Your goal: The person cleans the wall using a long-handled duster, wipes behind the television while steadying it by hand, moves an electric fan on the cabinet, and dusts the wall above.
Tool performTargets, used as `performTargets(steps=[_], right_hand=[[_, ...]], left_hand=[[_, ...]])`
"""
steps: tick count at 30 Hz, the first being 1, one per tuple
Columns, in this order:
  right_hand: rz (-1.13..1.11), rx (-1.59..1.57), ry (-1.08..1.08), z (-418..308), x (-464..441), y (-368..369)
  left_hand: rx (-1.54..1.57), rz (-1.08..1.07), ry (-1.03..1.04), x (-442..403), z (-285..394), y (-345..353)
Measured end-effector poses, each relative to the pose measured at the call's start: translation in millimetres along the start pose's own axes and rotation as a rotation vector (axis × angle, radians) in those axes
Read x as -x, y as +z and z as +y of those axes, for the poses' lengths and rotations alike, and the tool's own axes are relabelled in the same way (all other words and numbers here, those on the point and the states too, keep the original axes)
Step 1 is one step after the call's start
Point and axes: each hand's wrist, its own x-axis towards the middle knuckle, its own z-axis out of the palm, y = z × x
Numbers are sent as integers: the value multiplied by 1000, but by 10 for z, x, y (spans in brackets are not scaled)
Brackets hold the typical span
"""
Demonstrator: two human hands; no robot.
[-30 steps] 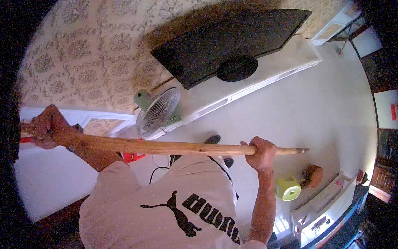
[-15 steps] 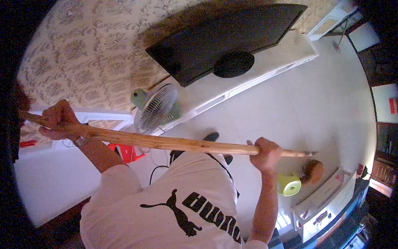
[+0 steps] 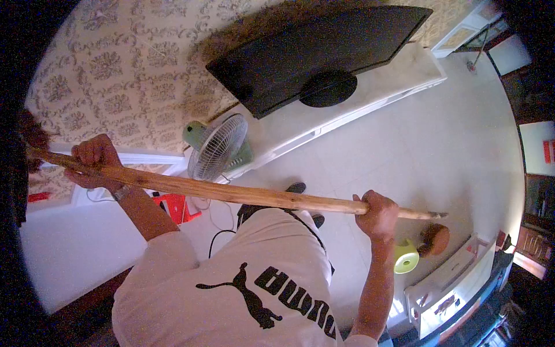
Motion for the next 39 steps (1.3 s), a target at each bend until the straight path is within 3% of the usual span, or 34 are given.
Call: performTargets(steps=[7, 9, 16, 25, 29, 33, 39], right_hand=[[44, 98, -26, 288, 131, -70], [34, 149, 50, 348, 158, -137], [162, 219, -20, 455, 165, -302], [319, 260, 6, 225, 227, -694], [283, 173, 46, 230, 272, -615], [179, 145, 95, 305, 275, -501], [124, 190, 91, 377, 238, -351]], left_hand=[[53, 60, -84, 443, -461, -55], [-5, 200, -121, 568, -557, -99], [-35, 566, -196, 786, -650, -44], [169, 104, -140, 289, -370, 326], [191, -81, -107, 164, -429, 304], [217, -72, -139, 227, -528, 186], [132, 154, -137, 509, -626, -14]])
